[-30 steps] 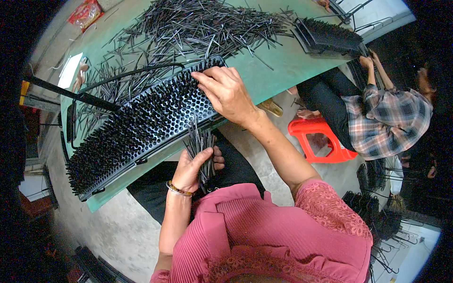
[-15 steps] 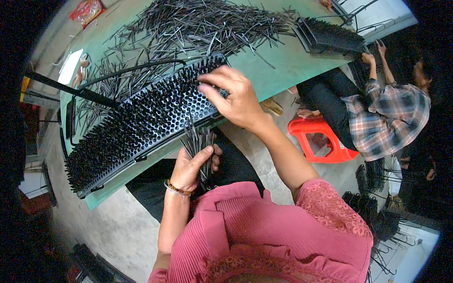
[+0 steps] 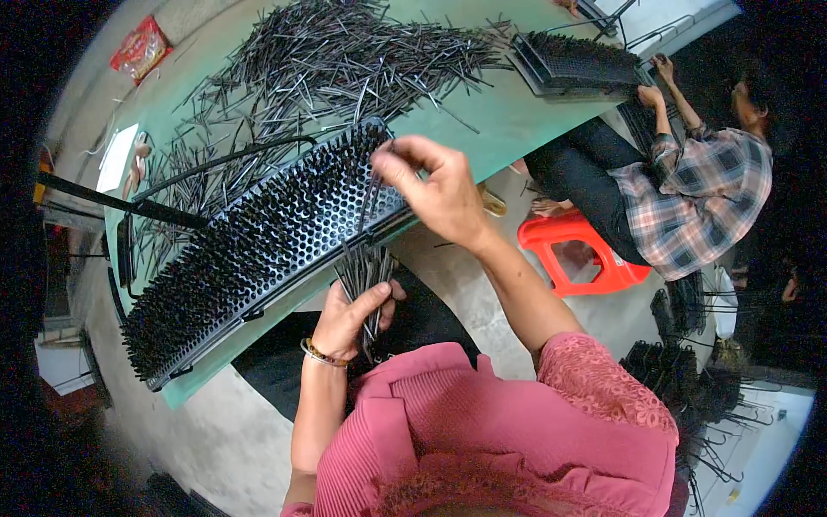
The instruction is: Manually inserting small metal pins into a perforated base plate for brush or component assembly.
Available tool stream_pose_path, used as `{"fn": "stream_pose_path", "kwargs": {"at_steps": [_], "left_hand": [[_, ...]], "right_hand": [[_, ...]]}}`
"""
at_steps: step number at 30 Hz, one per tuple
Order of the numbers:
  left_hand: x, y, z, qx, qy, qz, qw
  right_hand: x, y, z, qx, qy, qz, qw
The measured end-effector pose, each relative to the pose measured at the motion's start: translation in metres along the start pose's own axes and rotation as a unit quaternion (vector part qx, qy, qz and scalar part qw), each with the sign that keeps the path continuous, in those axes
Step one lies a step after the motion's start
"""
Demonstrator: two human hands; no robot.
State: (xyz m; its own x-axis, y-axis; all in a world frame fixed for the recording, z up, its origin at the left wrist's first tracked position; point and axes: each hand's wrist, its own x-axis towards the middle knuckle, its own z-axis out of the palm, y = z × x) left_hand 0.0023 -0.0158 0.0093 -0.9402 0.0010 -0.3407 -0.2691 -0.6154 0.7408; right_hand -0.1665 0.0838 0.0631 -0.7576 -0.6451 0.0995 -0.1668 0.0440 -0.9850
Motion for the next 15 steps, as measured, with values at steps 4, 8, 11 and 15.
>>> {"fn": "stream_pose_path", "kwargs": {"at_steps": [4,8,11,15], "left_hand": [[0.007,0.005,0.003,-0.008,0.028,-0.008,1.000],[0.006,0.001,0.003,-0.014,0.031,-0.014,0.999],[0.006,-0.004,0.002,-0.029,0.032,-0.017,0.999],[0.006,-0.005,0.004,-0.036,0.034,-0.017,0.999]], "right_hand": [[0.025,0.004,-0.013,-0.108,0.142,-0.140,0.974],[0.040,0.016,-0.015,-0.224,0.154,-0.259,0.927],[0.044,0.024,-0.011,-0.217,0.154,-0.291,0.919],[0.043,0.026,-0.008,-0.216,0.169,-0.285,0.918]]}}
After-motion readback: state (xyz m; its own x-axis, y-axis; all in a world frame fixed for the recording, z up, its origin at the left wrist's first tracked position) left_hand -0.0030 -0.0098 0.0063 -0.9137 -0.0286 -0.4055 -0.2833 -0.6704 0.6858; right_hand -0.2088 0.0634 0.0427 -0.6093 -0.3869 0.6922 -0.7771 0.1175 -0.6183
